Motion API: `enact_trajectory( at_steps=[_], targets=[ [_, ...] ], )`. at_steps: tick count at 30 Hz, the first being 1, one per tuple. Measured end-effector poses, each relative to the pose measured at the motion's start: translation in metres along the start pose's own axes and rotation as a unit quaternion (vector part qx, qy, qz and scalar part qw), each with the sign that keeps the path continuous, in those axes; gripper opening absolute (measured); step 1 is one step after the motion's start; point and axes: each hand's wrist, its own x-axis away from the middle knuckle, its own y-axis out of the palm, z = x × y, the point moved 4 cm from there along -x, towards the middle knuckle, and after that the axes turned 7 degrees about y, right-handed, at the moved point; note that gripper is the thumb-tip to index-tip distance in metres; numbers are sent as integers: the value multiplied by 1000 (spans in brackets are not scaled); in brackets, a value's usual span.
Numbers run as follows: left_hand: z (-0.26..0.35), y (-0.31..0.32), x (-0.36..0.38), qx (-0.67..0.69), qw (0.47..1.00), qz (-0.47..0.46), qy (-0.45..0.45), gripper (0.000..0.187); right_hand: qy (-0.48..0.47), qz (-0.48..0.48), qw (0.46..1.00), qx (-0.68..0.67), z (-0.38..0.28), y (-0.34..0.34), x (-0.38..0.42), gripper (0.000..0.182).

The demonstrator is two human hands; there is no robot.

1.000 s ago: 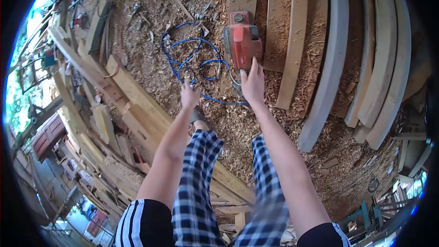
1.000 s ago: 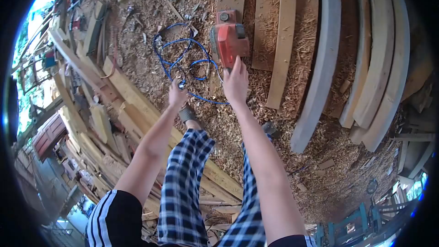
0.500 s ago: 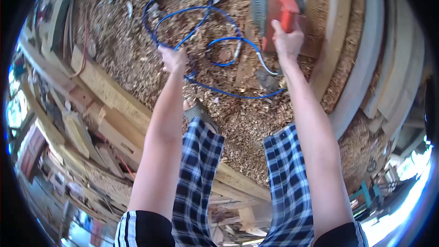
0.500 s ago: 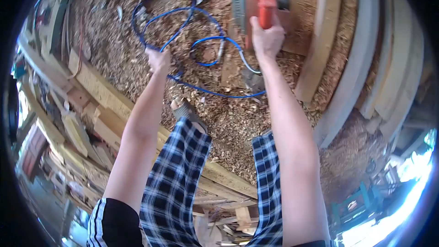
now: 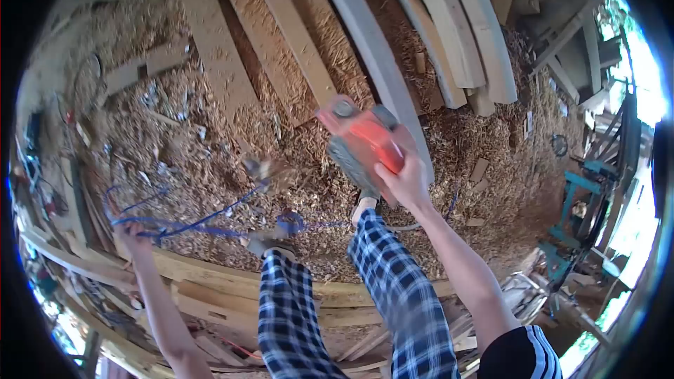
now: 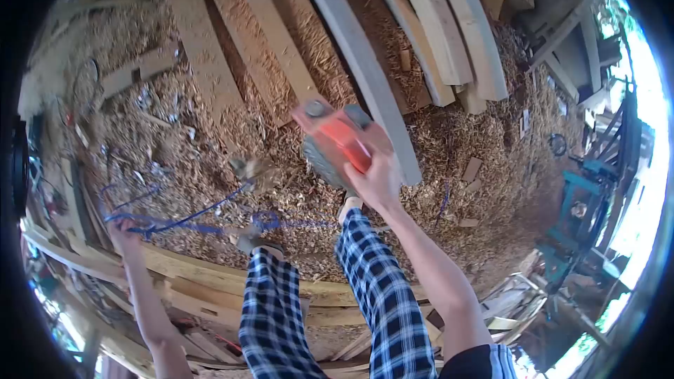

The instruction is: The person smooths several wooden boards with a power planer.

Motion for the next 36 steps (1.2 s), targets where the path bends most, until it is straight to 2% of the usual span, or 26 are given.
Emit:
enact_trajectory(
  at_steps=[1, 2, 3, 5, 6, 7, 9, 13, 15, 16, 18, 19, 20, 21, 22, 26, 27, 29, 33, 36],
  targets=[
    [43, -15, -29, 68, 986, -147, -25, 22, 16, 11, 1000, -13, 12, -24, 2, 40],
    [85, -30, -56, 134, 947, -288, -53, 28, 18, 15, 999, -26, 18, -47, 3, 40],
    [117, -1, -35, 121, 947, -294, -48, 28, 54, 25, 998, -13, 27, -66, 5, 40],
    [192, 73, 39, 111, 950, -278, 93, 35, 99, 16, 995, -11, 56, -94, 12, 39],
    [204, 95, 58, 108, 933, -333, 85, 37, 81, 27, 996, 26, 78, -99, 9, 39],
    [209, 117, 83, 95, 934, -331, 89, 37, 64, 35, 995, 64, 98, -102, 9, 38],
    [183, 157, 118, 76, 988, -125, 46, 40, 67, 22, 997, 32, 128, -109, -3, 36],
    [110, 199, 141, 185, 972, -139, -50, 38, 74, 51, 996, 5, 182, -101, -14, 34],
    [65, 214, 136, 235, 936, -247, -84, 34, 128, 54, 990, -10, 206, -90, -14, 33],
    [54, 235, 151, 225, 939, -244, -87, 34, 137, 46, 989, -12, 210, -86, -8, 33],
    [13, 283, 195, 178, 980, -57, -66, 35, 119, 86, 984, -100, 208, -90, -4, 27],
    [-7, 302, 200, 177, 980, -64, -71, 35, 124, 94, 983, -101, 218, -87, -7, 27],
    [-27, 309, 203, 120, 988, -27, -88, 35, 119, 100, 984, -92, 227, -82, -3, 24],
    [-42, 301, 209, 60, 993, 23, -103, 36, 113, 94, 986, -78, 236, -78, 5, 22],
    [-60, 279, 189, 37, 990, -25, -132, 40, 113, 84, 987, -82, 242, -75, 6, 19],
    [-94, 269, 203, -14, 988, -41, -147, 38, 77, 80, 991, -73, 264, -69, 7, 15],
    [-102, 269, 207, -9, 988, -39, -146, 38, 73, 80, 992, -71, 270, -68, 3, 15],
    [-107, 261, 221, -15, 990, 35, -135, 39, 83, 55, 991, -92, 274, -64, 3, 16],
    [-127, 235, 209, 22, 991, 4, -131, 37, 74, 37, 993, -87, 277, -60, 7, 16],
    [-124, 246, 219, 71, 989, 4, -130, 32, 4, 45, 996, -75, 271, -52, -7, 17]
  ],
)
